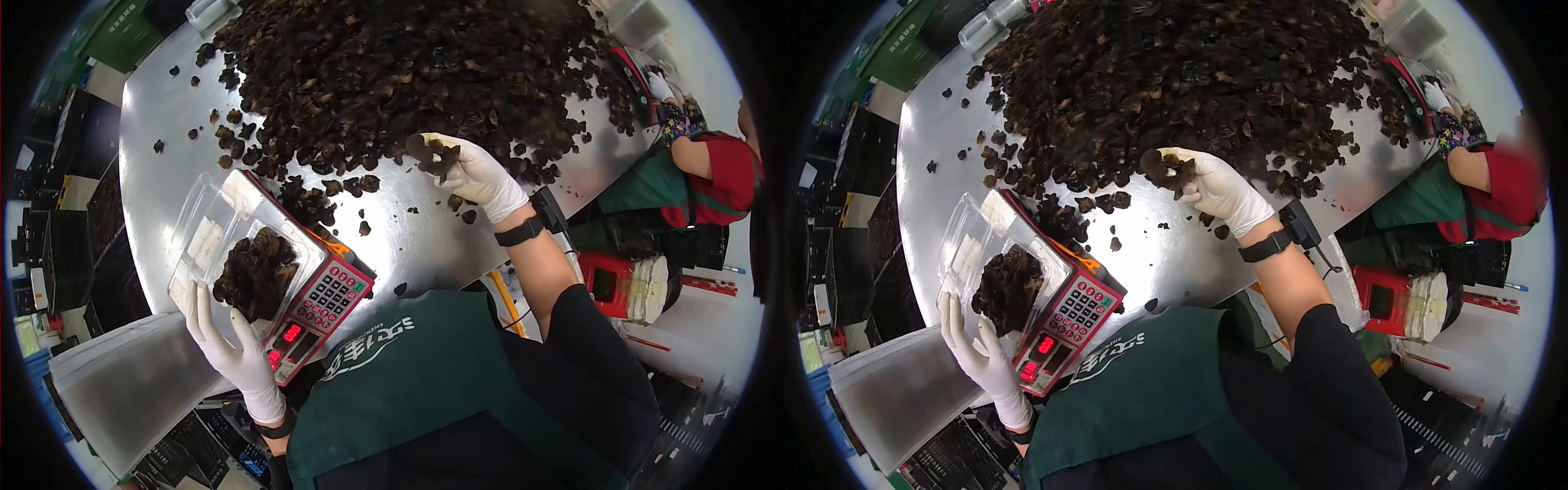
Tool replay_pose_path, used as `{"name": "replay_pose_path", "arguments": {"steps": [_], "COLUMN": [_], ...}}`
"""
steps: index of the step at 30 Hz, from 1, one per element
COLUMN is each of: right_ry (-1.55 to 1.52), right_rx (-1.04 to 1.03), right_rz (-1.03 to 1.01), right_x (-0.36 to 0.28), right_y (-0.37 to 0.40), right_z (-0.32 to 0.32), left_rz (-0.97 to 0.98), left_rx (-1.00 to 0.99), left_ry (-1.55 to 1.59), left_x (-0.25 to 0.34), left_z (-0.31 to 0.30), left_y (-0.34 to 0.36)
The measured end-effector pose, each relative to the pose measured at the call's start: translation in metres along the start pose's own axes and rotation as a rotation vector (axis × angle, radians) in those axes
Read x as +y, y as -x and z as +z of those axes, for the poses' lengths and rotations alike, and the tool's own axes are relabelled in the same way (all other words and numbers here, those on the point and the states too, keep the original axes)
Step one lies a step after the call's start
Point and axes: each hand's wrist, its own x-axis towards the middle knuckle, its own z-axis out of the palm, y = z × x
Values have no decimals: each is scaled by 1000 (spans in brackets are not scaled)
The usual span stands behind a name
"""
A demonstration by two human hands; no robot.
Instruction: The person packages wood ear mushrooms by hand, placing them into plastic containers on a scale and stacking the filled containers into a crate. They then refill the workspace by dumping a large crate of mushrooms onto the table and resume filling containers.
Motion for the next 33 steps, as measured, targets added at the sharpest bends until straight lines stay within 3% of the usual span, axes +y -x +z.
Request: {"name": "replay_pose_path", "arguments": {"steps": [5,11,14,21,24,27,30,33], "right_ry": [86,428,711,807,831,720,437,332], "right_rx": [192,21,116,33,-6,-24,-193,-275], "right_rz": [-38,-103,-46,-62,-84,54,-27,142], "right_x": [5,10,-1,3,6,4,30,50], "right_y": [2,6,18,19,19,23,16,13], "right_z": [37,40,75,86,86,101,105,117], "left_rz": [-14,-24,-29,-53,-36,15,122,165], "left_rx": [-4,-7,-2,-6,5,-13,-117,-217], "left_ry": [5,5,21,25,11,45,195,346], "left_x": [2,-2,-5,-5,-4,11,37,49], "left_z": [2,0,0,0,-1,0,7,20], "left_y": [4,11,12,13,13,5,-14,-22]}}
